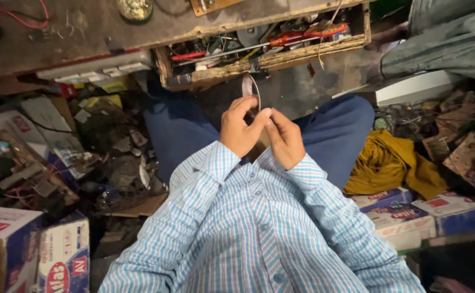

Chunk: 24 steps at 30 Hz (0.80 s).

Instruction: The person tears off a piece of black electrical tape and wraps it around a small electronic component with wires. They then use a yellow-handled screwdriver to press and adjust the taped area.

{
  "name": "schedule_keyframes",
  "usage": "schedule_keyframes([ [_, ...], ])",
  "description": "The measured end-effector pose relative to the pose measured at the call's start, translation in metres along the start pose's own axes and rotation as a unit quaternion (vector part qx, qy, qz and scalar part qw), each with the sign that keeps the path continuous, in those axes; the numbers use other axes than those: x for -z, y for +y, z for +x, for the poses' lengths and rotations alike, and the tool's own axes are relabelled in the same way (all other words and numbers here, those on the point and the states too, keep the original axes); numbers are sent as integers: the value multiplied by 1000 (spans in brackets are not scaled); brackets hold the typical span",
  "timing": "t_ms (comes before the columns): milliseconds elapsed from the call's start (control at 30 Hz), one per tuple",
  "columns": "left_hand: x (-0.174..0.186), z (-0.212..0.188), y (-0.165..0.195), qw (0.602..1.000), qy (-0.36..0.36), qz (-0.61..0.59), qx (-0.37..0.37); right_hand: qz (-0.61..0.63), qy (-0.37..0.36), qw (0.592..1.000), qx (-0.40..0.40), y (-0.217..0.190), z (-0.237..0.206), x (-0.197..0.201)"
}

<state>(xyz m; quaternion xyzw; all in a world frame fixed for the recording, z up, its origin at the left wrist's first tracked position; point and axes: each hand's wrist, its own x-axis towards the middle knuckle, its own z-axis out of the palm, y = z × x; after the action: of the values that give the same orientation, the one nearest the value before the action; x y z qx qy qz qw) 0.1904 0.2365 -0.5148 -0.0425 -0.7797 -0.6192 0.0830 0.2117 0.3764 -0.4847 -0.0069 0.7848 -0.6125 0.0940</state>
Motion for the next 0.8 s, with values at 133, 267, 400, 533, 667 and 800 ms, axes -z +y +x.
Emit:
schedule_keyframes([
  [133, -10, -2, -3, 999, -20, 7, 31, -226, 50, 958, 169, -22, 8, 31],
  [267, -15, -10, -1, 1000, -17, -3, 23, -319, 9, 885, 340, -38, 73, 50],
  [400, -15, -9, 0, 1000, -17, -6, 17, -356, -98, 885, 286, -29, 144, 44],
  [533, -15, -16, 4, 1000, 4, 24, 15, -326, -129, 917, 191, -21, 153, 48],
  [667, -18, -24, 2, 995, -13, 46, 84, -325, -133, 923, 157, -24, 152, 48],
  [800, -22, -29, -9, 977, -20, -54, 205, -329, -131, 926, 134, -38, 150, 39],
])
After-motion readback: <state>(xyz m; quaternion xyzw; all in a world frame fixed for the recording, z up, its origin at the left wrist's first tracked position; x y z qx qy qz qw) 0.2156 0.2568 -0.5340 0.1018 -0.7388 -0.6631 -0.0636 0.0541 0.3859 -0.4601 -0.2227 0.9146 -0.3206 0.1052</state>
